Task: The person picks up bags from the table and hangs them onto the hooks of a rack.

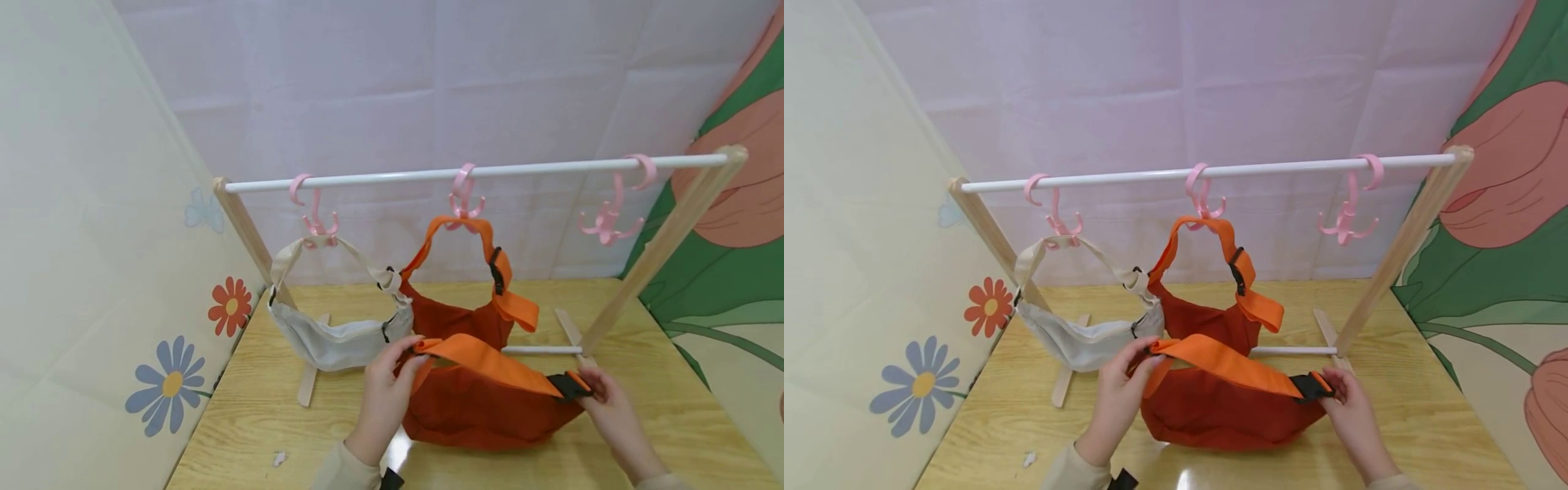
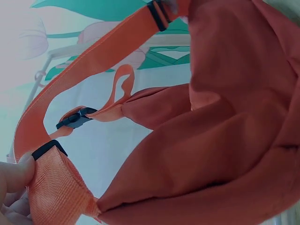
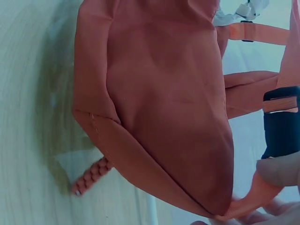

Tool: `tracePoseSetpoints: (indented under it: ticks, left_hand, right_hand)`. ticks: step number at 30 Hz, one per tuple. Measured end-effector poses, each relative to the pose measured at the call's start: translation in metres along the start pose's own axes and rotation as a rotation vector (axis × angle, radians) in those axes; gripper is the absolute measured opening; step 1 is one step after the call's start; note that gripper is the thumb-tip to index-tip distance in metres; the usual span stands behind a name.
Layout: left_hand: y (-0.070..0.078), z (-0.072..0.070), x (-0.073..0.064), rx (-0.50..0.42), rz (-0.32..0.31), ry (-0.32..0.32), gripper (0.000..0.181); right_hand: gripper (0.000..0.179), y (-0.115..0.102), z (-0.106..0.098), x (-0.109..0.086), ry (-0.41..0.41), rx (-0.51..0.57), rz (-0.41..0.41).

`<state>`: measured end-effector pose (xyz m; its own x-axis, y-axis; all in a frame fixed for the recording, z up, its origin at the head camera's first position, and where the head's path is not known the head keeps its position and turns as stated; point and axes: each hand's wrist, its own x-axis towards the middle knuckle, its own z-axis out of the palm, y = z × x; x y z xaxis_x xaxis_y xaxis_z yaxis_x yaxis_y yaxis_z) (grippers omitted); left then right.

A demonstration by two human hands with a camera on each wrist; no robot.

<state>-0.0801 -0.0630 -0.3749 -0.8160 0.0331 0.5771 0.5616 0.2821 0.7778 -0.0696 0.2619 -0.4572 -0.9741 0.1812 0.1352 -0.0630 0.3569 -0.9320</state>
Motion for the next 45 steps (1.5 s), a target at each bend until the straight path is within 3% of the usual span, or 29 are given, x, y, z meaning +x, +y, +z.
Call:
tracePoseSetpoints:
  ticks: [4,10,15,18,23,30,37,45]
  left_hand:
    - [0.002,0.001,0.002,0.001,0.027,0.012,0.025]
    - [0.009,0.002,0.004,-0.004,0.024,0.017,0.025]
    - [0.012,0.003,0.007,0.01,0.078,0.021,0.025]
    - [0.015,0.004,0.01,0.007,0.095,0.02,0.025]
    - [0.02,0.006,0.013,-0.004,0.1,-0.004,0.023]
    - [0.025,0.009,0.015,-0.012,0.129,-0.013,0.023]
    - [0.032,0.01,0.02,-0.022,0.082,-0.017,0.023]
    - [0.036,0.01,0.021,-0.048,0.054,-0.001,0.023]
  right_hand:
    - [0.037,-0.001,0.006,-0.001,-0.046,-0.097,0.011]
    - [0.039,0.0,0.013,-0.007,-0.061,-0.21,-0.066]
    - [0.044,-0.002,0.02,-0.012,-0.093,-0.286,-0.109]
    - [0.05,-0.007,0.026,-0.015,-0.122,-0.318,-0.094]
    - [0.058,-0.018,0.034,-0.019,-0.155,-0.331,-0.087]
    - [0.047,-0.024,0.047,-0.023,-0.073,-0.304,-0.274]
    - [0.058,-0.026,0.06,-0.034,-0.198,-0.181,-0.372]
    - [0.063,-0.022,0.067,-0.034,-0.086,-0.183,-0.522]
